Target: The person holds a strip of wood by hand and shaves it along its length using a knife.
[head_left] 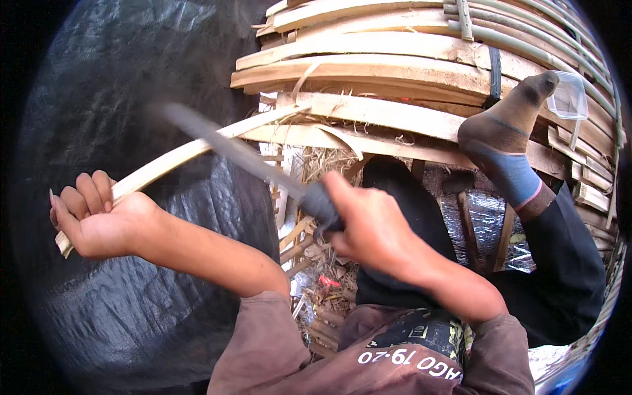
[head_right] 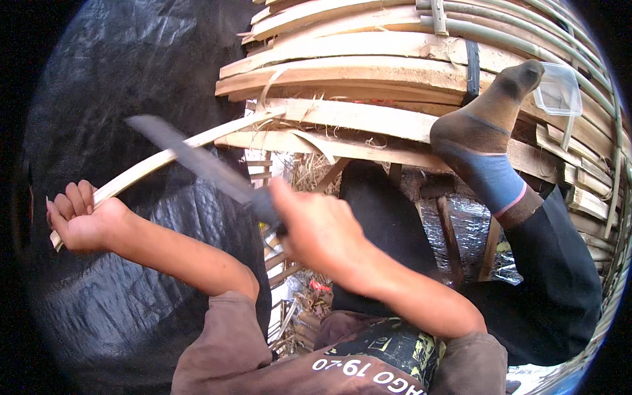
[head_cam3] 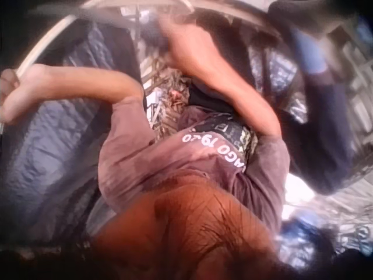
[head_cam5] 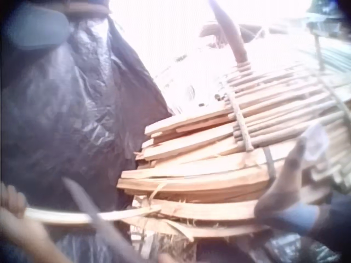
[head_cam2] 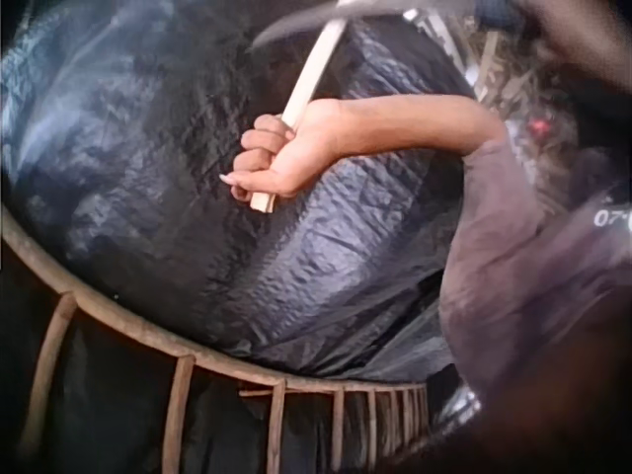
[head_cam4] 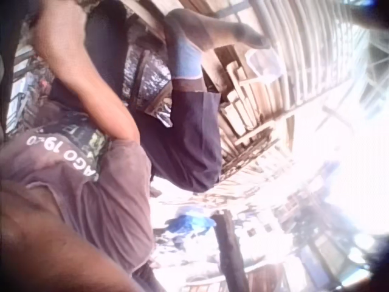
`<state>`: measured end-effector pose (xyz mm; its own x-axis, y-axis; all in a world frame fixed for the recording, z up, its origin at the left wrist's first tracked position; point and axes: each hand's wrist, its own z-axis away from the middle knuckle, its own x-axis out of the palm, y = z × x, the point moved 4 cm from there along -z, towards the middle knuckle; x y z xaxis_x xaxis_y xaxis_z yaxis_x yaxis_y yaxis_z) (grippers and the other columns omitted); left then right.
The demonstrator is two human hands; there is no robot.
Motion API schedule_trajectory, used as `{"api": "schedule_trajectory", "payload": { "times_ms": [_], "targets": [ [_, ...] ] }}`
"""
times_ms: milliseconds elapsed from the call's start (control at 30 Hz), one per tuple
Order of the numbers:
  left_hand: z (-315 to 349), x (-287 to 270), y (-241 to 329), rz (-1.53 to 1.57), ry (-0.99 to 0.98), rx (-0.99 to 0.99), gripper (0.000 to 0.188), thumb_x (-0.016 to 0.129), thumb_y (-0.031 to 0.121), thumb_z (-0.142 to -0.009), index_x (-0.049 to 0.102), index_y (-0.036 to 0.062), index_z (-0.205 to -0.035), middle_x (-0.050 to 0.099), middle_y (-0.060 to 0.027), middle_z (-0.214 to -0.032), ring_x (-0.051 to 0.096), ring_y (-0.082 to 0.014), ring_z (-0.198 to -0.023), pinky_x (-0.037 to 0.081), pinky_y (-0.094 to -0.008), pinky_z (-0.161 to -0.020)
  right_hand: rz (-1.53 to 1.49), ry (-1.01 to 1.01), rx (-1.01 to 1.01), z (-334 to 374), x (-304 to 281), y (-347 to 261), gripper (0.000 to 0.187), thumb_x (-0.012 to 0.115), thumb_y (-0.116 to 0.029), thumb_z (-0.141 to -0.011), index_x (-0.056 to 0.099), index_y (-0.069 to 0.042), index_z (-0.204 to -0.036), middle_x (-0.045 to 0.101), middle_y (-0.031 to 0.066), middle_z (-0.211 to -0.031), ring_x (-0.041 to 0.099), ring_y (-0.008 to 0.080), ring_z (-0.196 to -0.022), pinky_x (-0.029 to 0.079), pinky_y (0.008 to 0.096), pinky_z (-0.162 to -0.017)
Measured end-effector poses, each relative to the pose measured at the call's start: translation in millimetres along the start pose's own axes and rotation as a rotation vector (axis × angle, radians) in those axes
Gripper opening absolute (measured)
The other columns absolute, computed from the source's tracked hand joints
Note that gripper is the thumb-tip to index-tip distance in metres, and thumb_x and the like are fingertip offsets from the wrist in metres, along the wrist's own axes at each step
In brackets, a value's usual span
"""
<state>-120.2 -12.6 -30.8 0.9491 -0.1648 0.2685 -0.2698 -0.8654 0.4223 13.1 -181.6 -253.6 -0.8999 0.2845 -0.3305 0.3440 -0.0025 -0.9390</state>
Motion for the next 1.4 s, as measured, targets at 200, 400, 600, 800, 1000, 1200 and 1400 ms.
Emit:
{"api": "schedule_trajectory", "payload": {
  "times_ms": [200, 400, 600, 800, 1000, 1200, 1400],
  "targets": [
    [7, 3, 1, 0.056, 0.011, -0.04, 0.017, 0.053, 0.003, -0.096, 0.049, 0.0106, -0.081, 0.024, 0.0044, -0.054, 0.02, -0.0065, -0.043, 0.015, -0.0237, -0.043, 0.258, 0.147, 0.149, -12, 12, 100, 0.05, 0.072, -0.003, -0.069, 0.048, -0.005, -0.112, 0.068, 0.0243, -0.083, 0.068, 0.0469, -0.081, 0.056, 0.055, -0.07],
    [0, 4, -2, 0.025, 0.011, -0.002, 0.016, 0.054, 0.001, -0.095, 0.048, 0.0097, -0.082, 0.024, 0.0043, -0.055, 0.019, -0.0061, -0.042, 0.016, -0.0234, -0.044, 0.205, 0.062, 0.333, -19, 4, 102, 0.041, 0.067, -0.007, -0.073, 0.046, 0.0, -0.108, 0.066, 0.0319, -0.083, 0.065, 0.0522, -0.086, 0.052, 0.0587, -0.077],
    [10, 13, 1, 0.009, -0.028, 0.012, 0.015, 0.054, 0.002, -0.095, 0.049, 0.009, -0.083, 0.025, 0.0037, -0.054, 0.019, -0.0068, -0.042, 0.016, -0.0238, -0.044, -0.061, 0.053, 0.252, -10, 4, 67, 0.043, 0.067, -0.009, -0.074, 0.047, -0.003, -0.111, 0.067, 0.032, -0.083, 0.067, 0.0508, -0.085, 0.054, 0.0581, -0.078],
    [1, 8, 1, -0.006, 0.013, -0.007, 0.014, 0.054, 0.003, -0.095, 0.049, 0.0091, -0.085, 0.025, 0.0037, -0.055, 0.02, -0.007, -0.043, 0.015, -0.0237, -0.043, 0.068, 0.175, -0.123, 2, 16, 40, 0.055, 0.072, -0.005, -0.068, 0.05, -0.011, -0.117, 0.07, 0.0234, -0.083, 0.068, 0.0468, -0.078, 0.054, 0.0573, -0.069],
    [-1, 7, -5, 0.029, -0.002, 0.004, 0.011, 0.053, 0.002, -0.095, 0.05, 0.0078, -0.087, 0.024, 0.0048, -0.055, 0.019, -0.0059, -0.042, 0.015, -0.0233, -0.042, 0.224, 0.128, 0.37, -3, 4, 133, 0.042, 0.067, -0.006, -0.072, 0.05, -0.002, -0.111, 0.066, 0.0329, -0.089, 0.064, 0.0522, -0.092, 0.051, 0.0597, -0.079],
    [8, 11, 0, -0.054, 0.064, 0.017, 0.009, 0.052, 0.004, -0.096, 0.05, 0.0069, -0.088, 0.025, 0.0057, -0.054, 0.018, -0.0055, -0.042, 0.014, -0.0229, -0.042, -0.242, 0.084, 0.425, -3, 7, 111, 0.04, 0.068, -0.014, -0.077, 0.054, 0.0, -0.111, 0.068, 0.0284, -0.092, 0.068, 0.0456, -0.092, 0.052, 0.0455, -0.083],
    [8, 0, 12, 0.175, -0.014, -0.095, 0.055, 0.03, 0.052, -0.1, 0.055, 0.0048, -0.085, 0.033, 0.0015, -0.053, 0.027, -0.0083, -0.039, 0.023, -0.0196, -0.039, -0.324, 0.102, 0.241, 14, 8, 62, 0.042, 0.07, -0.011, -0.077, 0.051, -0.001, -0.113, 0.068, 0.0303, -0.091, 0.067, 0.0483, -0.093, 0.053, 0.051, -0.078]
  ]
}}
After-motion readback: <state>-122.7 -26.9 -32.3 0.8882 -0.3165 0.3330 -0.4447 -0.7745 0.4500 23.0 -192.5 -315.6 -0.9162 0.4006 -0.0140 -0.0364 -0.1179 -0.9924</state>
